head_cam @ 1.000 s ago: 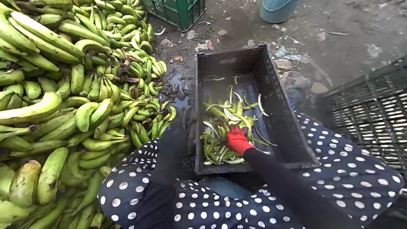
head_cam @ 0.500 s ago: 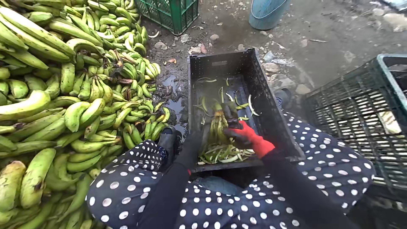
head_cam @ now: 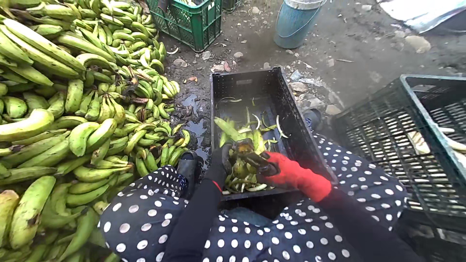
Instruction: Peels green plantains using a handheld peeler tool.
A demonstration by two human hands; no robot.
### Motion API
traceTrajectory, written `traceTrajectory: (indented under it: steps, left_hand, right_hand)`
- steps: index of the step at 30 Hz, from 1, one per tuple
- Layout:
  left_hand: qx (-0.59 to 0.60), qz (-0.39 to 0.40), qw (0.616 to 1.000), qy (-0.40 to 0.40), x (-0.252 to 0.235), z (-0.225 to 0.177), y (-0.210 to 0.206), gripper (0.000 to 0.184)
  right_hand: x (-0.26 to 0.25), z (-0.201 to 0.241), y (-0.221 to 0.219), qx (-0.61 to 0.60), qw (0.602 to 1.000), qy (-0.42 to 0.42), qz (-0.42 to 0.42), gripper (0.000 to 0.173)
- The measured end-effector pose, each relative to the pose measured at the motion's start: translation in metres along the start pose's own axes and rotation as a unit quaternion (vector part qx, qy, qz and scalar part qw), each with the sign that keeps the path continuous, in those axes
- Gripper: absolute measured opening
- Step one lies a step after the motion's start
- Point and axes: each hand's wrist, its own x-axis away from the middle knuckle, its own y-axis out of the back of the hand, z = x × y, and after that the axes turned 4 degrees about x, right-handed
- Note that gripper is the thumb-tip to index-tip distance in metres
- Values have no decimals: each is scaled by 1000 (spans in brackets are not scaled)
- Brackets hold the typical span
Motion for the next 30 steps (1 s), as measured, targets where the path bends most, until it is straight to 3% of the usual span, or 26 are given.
traceTrajectory:
  steps: [3,6,10,12,15,17,21,30]
  left_hand:
    - [-91,-117,989,-11,-11,-26,-11,50]
    - [-217,-134,967,-28,-16,-46,-11,61]
    - [-276,-141,949,-51,-20,-66,-19,59]
    - [-302,-125,944,-53,-22,-73,-28,52]
    - [-310,-99,943,-66,-23,-76,-44,54]
    - [-317,-87,941,-82,-23,-75,-58,53]
    - [-352,-75,930,-76,-12,-78,-87,49]
    - [-380,-62,918,-97,-13,-51,-133,52]
  right_hand:
    - [7,17,-27,-86,989,-112,-52,55]
    - [4,42,-31,-84,984,-153,-42,54]
    - [3,49,-23,-132,978,-156,-51,52]
    - [9,47,-26,-213,965,-124,-92,46]
    - [16,47,-39,-457,864,-58,-204,16]
    - [22,45,-42,-522,817,-58,-239,15]
    - [29,37,-50,-560,770,11,-304,22]
    - [50,31,-52,-615,711,-62,-336,17]
